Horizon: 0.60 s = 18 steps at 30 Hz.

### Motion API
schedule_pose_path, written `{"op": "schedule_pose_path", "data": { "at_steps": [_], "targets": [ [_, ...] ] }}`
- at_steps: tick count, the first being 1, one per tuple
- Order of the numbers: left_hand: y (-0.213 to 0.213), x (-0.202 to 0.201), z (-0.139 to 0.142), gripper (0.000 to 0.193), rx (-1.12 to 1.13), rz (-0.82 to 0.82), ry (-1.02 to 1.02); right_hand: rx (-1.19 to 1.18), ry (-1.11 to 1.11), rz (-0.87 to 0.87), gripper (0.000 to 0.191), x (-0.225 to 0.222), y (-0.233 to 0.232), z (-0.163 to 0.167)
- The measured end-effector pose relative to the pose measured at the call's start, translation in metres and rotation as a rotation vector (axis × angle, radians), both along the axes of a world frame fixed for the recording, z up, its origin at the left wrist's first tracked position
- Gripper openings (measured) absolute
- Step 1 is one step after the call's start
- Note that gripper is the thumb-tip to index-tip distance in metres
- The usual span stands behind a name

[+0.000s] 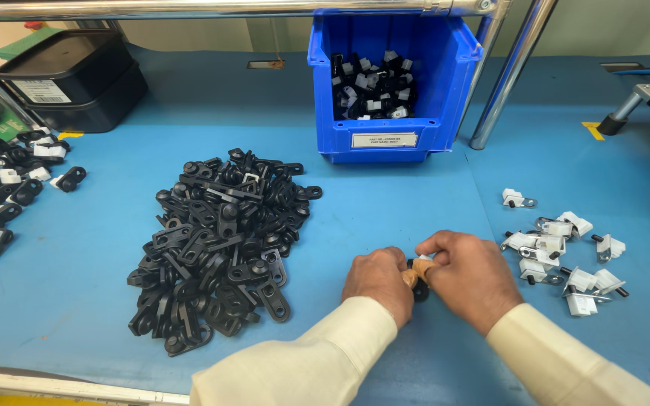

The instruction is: The person repeatedly picks a black plastic bracket and a white connector, aligns them, and presses them together to form an assembled unit. The person places the assembled units on the table and occasionally moves to a yellow crate to gather more white connectors before returning to the assembly station.

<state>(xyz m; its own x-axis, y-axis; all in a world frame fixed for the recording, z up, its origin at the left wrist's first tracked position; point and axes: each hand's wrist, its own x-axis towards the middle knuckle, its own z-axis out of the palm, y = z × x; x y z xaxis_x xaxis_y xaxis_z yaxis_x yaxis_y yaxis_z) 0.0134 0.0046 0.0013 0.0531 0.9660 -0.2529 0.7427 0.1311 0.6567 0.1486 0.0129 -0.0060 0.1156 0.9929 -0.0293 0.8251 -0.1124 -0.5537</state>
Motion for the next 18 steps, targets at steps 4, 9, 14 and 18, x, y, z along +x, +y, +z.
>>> {"op": "schedule_pose_path", "data": {
  "at_steps": [4,9,14,18],
  "targets": [
    [-0.003,0.004,-0.003,0.021,-0.061,0.043,0.016,-0.187,0.269,-0.114,0.023,0.004,0.004,0.006],
    [0.002,0.000,0.008,0.028,-0.234,-0.041,-0.113,-0.220,0.392,-0.084,0.028,0.011,0.004,0.004],
    [0.009,0.003,0.016,0.024,-0.363,0.058,-0.259,-0.232,0.461,-0.097,0.025,0.014,0.007,-0.003],
    [0.000,0.012,0.008,0.049,-0.277,0.146,-0.222,-0.191,0.545,-0.167,0.021,0.012,0.007,-0.008]
  ]
}}
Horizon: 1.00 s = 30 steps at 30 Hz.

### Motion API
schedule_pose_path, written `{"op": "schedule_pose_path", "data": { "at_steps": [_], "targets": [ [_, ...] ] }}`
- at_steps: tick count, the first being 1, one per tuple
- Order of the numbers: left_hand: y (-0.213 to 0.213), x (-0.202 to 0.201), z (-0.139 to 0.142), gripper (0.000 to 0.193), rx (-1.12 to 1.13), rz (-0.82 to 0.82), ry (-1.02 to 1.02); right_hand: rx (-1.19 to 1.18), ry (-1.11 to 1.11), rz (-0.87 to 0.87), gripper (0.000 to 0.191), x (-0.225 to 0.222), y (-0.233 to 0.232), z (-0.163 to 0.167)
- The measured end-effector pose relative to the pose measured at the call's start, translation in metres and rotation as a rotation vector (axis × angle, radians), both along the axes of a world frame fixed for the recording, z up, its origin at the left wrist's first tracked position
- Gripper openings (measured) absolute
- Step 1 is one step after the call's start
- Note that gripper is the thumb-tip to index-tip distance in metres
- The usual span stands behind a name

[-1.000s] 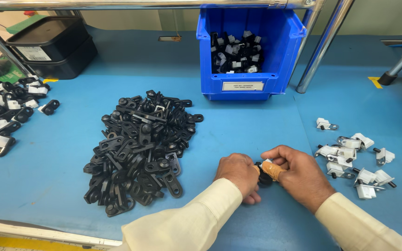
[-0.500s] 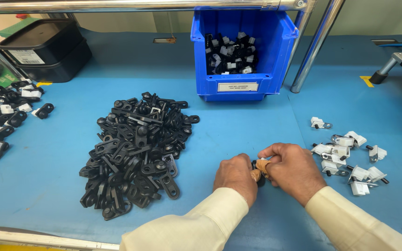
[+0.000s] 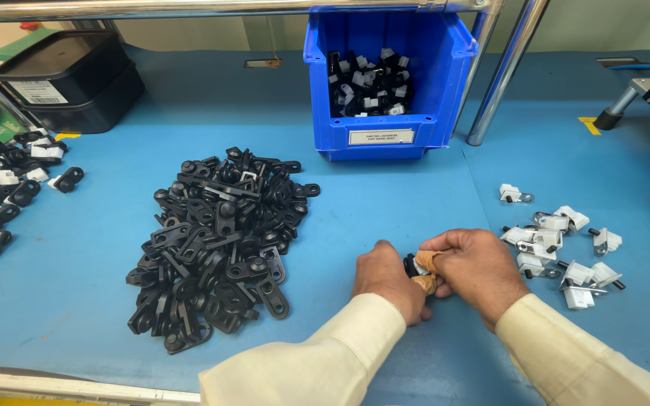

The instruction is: The person repeatedly picks a black plastic bracket and a white connector, aligns them, and presses them together to form an assembled unit. The person places the assembled units on the table and occasionally moves to a yellow crate to gather more white connectors before returning to the assembly station.

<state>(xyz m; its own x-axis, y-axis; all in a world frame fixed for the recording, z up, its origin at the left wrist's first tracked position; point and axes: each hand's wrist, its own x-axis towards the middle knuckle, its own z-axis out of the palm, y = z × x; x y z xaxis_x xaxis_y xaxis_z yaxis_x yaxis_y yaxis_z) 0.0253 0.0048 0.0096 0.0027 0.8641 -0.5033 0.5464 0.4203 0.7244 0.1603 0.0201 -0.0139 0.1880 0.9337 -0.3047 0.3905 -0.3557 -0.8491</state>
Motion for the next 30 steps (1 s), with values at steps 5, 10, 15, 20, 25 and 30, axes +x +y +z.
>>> {"op": "schedule_pose_path", "data": {
  "at_steps": [5,10,15,20,25,30],
  "targets": [
    [-0.001,0.001,-0.015,0.062,0.273,-0.090,0.021,0.031,0.064,-0.155,0.017,-0.009,-0.002,0.004],
    [0.005,-0.005,-0.027,0.043,0.021,-0.043,-0.350,0.085,-0.064,-0.203,0.012,-0.024,-0.010,0.019],
    [0.010,-0.013,-0.036,0.050,-0.037,-0.026,-0.613,0.058,-0.425,-0.102,0.017,-0.036,-0.016,0.022],
    [0.010,-0.019,-0.040,0.050,-0.113,0.190,-0.824,0.036,0.234,-0.141,0.025,-0.020,-0.013,0.003],
    [0.005,-0.023,-0.038,0.049,-0.102,0.230,-0.898,-0.189,0.249,-0.123,0.025,0.001,-0.009,-0.012],
    [0.009,-0.027,-0.036,0.042,-0.061,0.111,-0.746,-0.334,0.296,-0.092,0.019,0.011,0.002,-0.004]
  ]
}}
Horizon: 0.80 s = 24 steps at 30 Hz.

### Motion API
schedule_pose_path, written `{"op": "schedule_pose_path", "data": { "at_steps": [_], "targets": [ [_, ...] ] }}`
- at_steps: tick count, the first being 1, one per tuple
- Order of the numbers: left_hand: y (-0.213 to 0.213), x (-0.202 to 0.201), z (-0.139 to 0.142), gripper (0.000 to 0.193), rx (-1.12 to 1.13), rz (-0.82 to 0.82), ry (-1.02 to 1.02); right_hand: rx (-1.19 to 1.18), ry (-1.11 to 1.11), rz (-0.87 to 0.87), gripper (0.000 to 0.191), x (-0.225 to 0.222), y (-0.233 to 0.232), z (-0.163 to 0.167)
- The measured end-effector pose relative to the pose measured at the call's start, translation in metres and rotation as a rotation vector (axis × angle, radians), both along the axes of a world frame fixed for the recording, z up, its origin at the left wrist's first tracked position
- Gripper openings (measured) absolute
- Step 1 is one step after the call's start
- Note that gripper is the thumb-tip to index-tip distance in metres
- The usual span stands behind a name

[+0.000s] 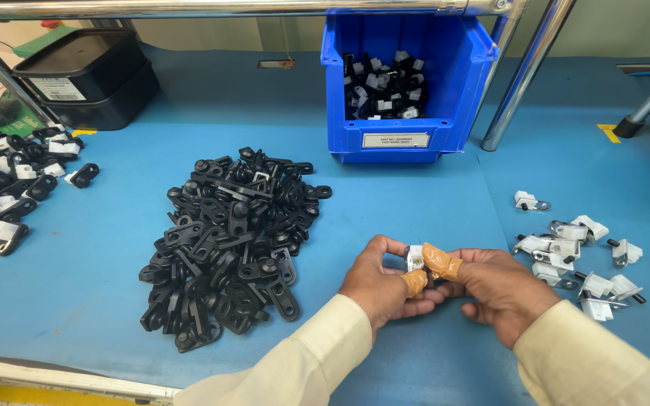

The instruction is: The person repeatedly picks a black plastic bracket and a white connector, aligns them, and presses them together to form an assembled unit. The person places the assembled units on the table and occasionally moves to a yellow crate to gather more white connectors before returning to the assembly station.

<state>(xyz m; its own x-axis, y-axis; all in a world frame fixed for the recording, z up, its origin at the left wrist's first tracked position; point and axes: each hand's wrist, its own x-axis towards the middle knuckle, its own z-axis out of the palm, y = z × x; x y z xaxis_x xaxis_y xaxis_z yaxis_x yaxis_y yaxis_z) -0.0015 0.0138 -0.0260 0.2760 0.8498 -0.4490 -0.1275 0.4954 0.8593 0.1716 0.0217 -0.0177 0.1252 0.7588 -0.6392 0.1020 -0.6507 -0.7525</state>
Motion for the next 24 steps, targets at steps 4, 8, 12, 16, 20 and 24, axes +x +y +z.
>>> {"op": "schedule_pose_path", "data": {
  "at_steps": [4,8,12,16,20,24],
  "targets": [
    [-0.001,0.000,0.002,0.037,0.034,0.019,0.047,-0.076,-0.002,0.060,0.014,0.005,0.006,0.007],
    [-0.007,0.001,0.009,0.039,0.079,0.034,0.134,-0.119,0.067,0.029,0.014,0.009,0.009,0.009],
    [-0.009,0.002,0.012,0.042,0.124,0.033,0.207,-0.094,0.039,0.056,0.015,0.006,0.007,0.004],
    [-0.009,0.001,0.006,0.042,0.159,0.071,0.209,0.090,0.053,-0.095,0.028,-0.011,-0.005,-0.009],
    [-0.009,0.007,-0.001,0.042,0.097,0.145,0.170,0.198,-0.040,-0.218,0.032,-0.027,-0.013,-0.017],
    [-0.007,0.005,-0.004,0.044,0.073,0.123,0.088,0.192,0.008,-0.133,0.019,-0.022,-0.026,-0.009]
  ]
}}
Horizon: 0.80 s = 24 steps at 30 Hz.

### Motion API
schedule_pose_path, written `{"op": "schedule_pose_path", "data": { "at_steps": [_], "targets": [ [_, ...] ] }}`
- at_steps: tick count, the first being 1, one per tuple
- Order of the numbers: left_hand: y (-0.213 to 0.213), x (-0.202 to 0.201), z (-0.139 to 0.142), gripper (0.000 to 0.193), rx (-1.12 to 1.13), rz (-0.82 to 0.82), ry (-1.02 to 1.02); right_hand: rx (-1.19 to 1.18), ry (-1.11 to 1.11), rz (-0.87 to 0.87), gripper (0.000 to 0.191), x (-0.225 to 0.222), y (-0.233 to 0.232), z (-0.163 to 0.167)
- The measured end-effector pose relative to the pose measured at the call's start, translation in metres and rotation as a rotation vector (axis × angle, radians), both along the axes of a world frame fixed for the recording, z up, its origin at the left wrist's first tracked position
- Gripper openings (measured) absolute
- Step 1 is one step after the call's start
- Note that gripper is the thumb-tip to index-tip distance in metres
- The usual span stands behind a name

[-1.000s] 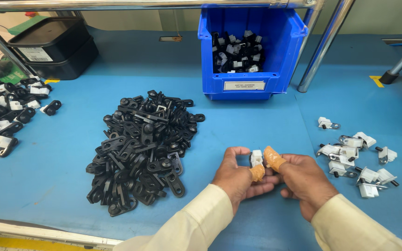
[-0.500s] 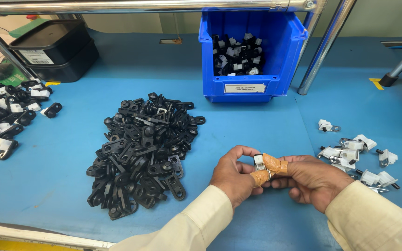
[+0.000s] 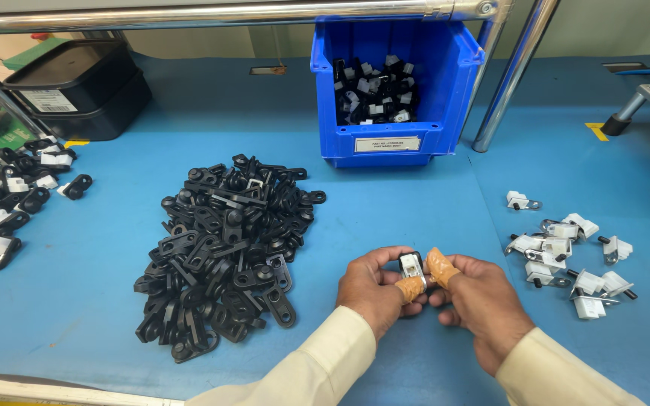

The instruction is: The person repeatedly picks a black plastic bracket and a white connector, aligns them, and presses them together to form an assembled unit. The person places the assembled units on the table and occasionally moves to a yellow crate to gather more white connectors before returning to the assembly station.

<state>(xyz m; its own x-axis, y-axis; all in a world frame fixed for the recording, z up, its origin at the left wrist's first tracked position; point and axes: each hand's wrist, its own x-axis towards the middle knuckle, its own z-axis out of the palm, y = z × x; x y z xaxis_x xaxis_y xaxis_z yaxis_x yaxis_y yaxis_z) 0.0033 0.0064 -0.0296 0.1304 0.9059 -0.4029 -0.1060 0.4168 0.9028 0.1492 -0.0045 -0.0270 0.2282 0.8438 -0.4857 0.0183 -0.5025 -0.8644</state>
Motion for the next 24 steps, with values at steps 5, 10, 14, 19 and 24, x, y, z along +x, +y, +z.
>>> {"op": "schedule_pose_path", "data": {
  "at_steps": [5,10,14,19,24],
  "targets": [
    [-0.002,0.000,-0.001,0.045,0.023,-0.058,-0.064,-0.107,0.065,-0.004,0.013,0.011,0.005,0.006],
    [0.001,0.002,-0.002,0.047,0.038,-0.071,0.016,-0.133,0.086,0.103,0.017,0.018,0.022,-0.006],
    [0.000,0.005,-0.003,0.044,-0.004,-0.027,0.009,-0.088,0.025,-0.086,0.022,0.004,0.019,-0.016],
    [-0.005,0.006,-0.003,0.043,-0.036,0.041,-0.080,-0.079,0.163,-0.083,0.033,0.008,0.006,-0.002],
    [-0.005,0.002,0.002,0.044,0.000,-0.005,-0.098,-0.103,0.182,0.043,0.020,0.012,-0.003,0.000]
  ]
}}
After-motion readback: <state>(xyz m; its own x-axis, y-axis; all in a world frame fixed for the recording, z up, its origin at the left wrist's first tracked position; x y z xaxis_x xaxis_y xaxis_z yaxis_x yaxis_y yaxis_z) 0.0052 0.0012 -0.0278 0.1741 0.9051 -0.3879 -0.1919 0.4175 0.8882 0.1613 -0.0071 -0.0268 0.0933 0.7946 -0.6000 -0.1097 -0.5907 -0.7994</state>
